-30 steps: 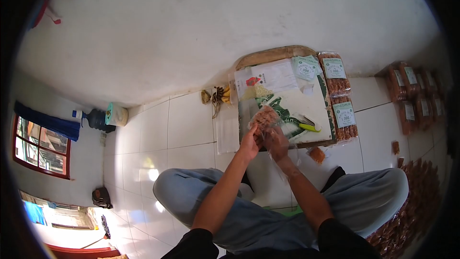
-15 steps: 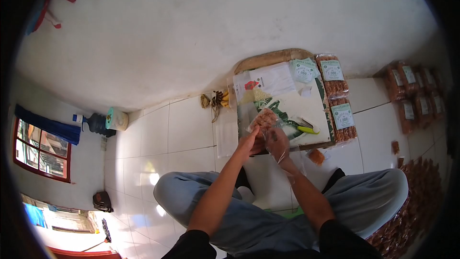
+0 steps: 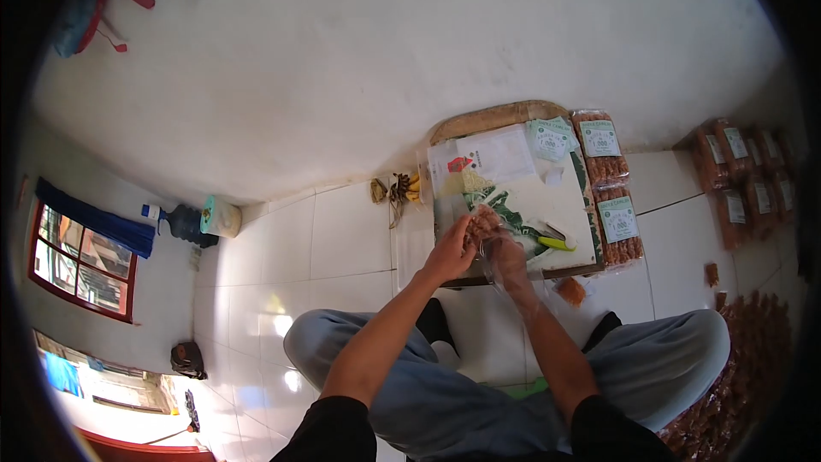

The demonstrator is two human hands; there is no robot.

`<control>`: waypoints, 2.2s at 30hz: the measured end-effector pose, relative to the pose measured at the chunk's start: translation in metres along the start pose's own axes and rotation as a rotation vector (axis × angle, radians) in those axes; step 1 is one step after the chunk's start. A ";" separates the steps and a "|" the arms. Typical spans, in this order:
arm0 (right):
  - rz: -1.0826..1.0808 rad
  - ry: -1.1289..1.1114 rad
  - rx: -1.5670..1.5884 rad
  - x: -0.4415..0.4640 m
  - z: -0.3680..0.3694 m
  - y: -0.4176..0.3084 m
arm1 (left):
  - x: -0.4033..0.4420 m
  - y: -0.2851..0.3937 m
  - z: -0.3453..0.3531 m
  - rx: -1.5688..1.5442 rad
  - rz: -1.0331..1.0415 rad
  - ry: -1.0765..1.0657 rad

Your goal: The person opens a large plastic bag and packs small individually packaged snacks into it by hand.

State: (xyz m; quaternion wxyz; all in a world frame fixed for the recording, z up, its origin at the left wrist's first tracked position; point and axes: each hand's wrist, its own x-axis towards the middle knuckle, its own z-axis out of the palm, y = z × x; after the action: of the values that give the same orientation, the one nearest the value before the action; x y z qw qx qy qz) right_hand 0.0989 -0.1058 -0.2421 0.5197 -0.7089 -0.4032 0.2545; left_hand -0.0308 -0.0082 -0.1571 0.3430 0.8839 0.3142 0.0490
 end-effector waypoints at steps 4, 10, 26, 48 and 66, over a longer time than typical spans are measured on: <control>-0.107 0.023 0.018 -0.001 0.006 0.010 | -0.001 -0.007 0.004 0.027 0.071 0.018; -0.013 0.074 0.296 -0.005 -0.003 -0.025 | -0.005 -0.004 0.000 -0.062 0.045 -0.019; 0.033 0.098 0.253 -0.010 0.011 0.014 | -0.003 -0.019 -0.033 0.622 0.242 -0.149; 0.100 -0.172 -0.370 -0.007 -0.002 -0.043 | 0.002 -0.025 -0.010 0.853 0.374 0.064; 0.036 0.051 0.126 -0.021 0.005 -0.022 | 0.007 -0.015 -0.006 0.892 0.325 0.109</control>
State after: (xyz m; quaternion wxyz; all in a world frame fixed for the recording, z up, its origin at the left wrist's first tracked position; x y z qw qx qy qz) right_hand 0.0762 -0.1179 -0.2239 0.5687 -0.6881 -0.3603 0.2707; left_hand -0.0352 0.0076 -0.1632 -0.0990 0.9786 0.1799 0.0084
